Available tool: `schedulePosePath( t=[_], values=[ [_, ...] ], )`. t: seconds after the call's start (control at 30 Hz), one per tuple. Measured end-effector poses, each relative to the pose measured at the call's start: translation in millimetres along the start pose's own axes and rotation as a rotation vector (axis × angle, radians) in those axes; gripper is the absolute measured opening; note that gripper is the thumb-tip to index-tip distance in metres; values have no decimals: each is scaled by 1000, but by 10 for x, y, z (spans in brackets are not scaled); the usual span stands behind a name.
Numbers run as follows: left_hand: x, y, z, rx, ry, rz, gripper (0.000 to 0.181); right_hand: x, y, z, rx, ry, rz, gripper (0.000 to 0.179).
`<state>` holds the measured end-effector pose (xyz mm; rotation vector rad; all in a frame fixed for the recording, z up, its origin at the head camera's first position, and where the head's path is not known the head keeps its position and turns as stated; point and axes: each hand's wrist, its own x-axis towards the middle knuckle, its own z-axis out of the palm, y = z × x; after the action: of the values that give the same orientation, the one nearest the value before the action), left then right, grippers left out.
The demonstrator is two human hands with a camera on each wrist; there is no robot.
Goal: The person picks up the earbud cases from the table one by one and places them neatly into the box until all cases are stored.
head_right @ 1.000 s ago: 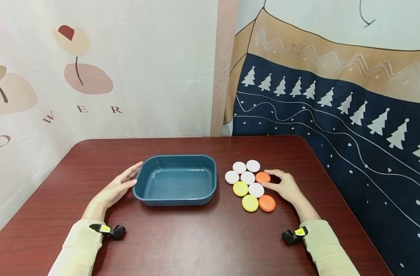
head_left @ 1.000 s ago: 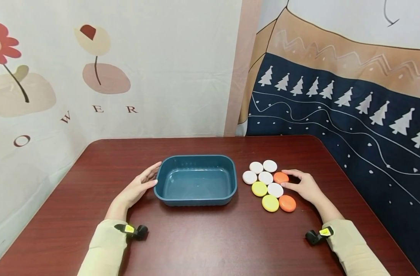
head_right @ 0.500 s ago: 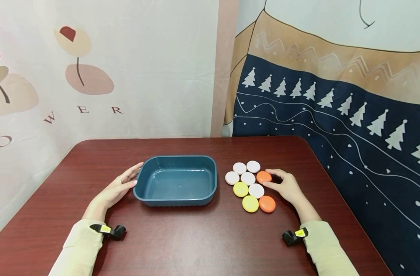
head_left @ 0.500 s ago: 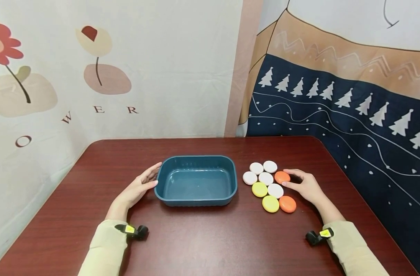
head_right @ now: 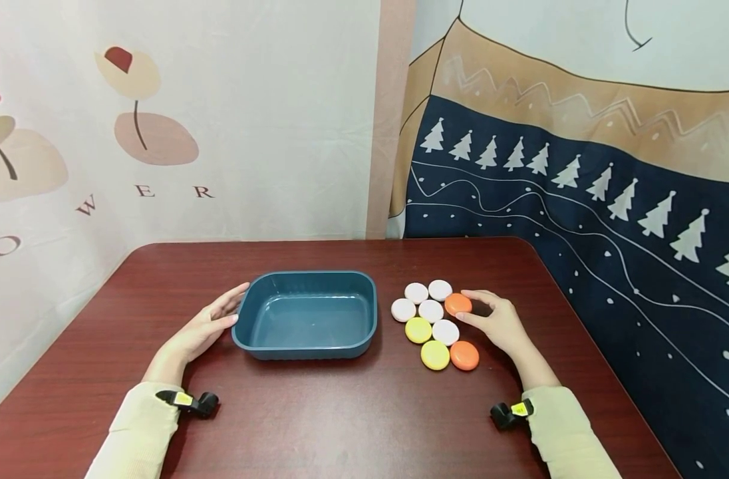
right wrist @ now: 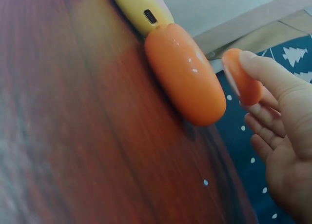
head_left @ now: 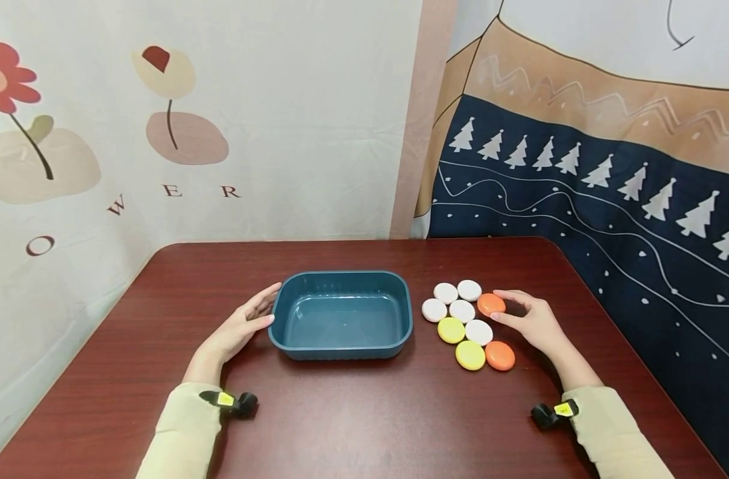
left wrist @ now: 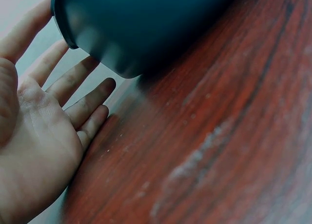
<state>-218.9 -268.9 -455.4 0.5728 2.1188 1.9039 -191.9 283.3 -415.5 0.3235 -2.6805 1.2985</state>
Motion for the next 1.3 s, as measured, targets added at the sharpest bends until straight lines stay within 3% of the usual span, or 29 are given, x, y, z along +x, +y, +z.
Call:
schedulePosePath(
  t=[0.17,0.37,0.73,1.1,1.3],
  values=[
    [-1,-8,-6,8,-1,3,64,50,78,39,25,-4,17,52],
    [0,-13,-12,5,-3,21,63,112,106,86,97,-4,-18,56],
    [6,-3,-16,-11,-9,40,63,160,-172,111,94,37,-70,51],
    [-8,6,-1,-11,-11,35,63,214,-300,222,106,45,-149,49],
    [-7,19,5,-14,-23,47,63,239,-404,286,137,30,-150,48]
  ],
)
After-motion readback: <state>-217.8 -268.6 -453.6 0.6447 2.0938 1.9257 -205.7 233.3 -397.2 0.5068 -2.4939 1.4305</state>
